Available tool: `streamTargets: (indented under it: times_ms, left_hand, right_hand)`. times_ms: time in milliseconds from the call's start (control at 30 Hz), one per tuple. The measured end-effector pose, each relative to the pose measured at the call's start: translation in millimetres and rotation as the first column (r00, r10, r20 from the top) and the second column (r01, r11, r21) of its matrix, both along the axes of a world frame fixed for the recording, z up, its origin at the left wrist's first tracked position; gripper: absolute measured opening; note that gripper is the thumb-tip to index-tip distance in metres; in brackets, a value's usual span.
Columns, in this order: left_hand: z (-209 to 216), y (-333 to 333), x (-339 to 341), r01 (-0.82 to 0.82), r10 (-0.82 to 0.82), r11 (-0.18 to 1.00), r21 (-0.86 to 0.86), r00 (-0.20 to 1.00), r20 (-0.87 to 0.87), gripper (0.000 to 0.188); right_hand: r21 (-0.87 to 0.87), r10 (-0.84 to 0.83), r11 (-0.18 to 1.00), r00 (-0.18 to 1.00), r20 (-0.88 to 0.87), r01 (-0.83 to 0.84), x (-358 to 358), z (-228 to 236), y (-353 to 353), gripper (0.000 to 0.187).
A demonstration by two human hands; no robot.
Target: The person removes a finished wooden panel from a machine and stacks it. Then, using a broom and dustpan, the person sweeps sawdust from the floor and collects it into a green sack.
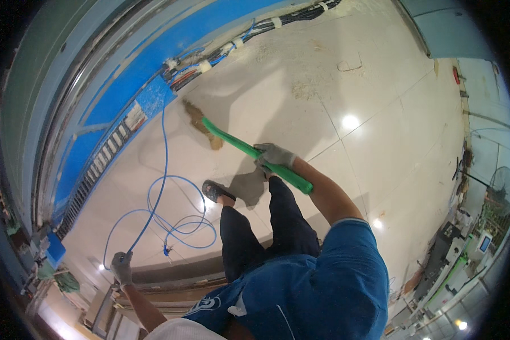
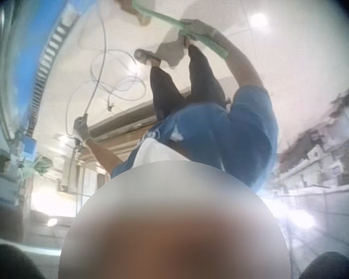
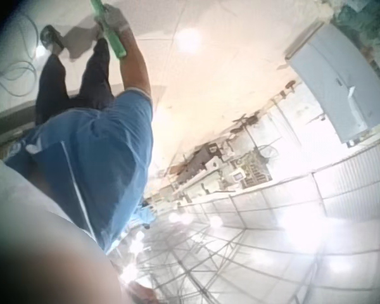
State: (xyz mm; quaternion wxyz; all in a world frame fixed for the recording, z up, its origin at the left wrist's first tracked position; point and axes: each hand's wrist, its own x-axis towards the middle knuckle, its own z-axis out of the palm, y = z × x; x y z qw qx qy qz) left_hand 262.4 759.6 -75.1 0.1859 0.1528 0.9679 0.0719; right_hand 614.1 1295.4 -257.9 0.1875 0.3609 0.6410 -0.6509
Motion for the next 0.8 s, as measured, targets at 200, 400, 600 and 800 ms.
streamTargets:
  times_ms: [200, 400, 600, 800]
  left_hand:
    - [3, 20, 27, -0.095, 0.095, 0.995, -0.003, 0.995, 0.017, 0.029]
    - [11, 38, 47, -0.077, 0.078, 0.992, -0.097, 0.997, 0.003, 0.034]
    - [2, 68, 46, 0.198, -0.291, 0.909, -0.367, 0.932, -0.216, 0.042]
    - [3, 104, 42, 0.187, -0.336, 0.854, -0.485, 0.911, -0.241, 0.043]
  right_hand:
    - [0.168, -0.129, 0.978, 0.991, 0.027, 0.123, 9, -105, 189, 0.018]
    - [0.055, -0.639, 0.769, 0.768, 0.053, 0.636, 80, -69, 339, 0.027]
    - [0.255, -0.46, 0.871, 0.88, 0.121, 0.42, 202, 61, 259, 0.066]
    - [-0.066, -0.205, 0.967, 0.91, 0.359, 0.244, 279, 104, 163, 0.066]
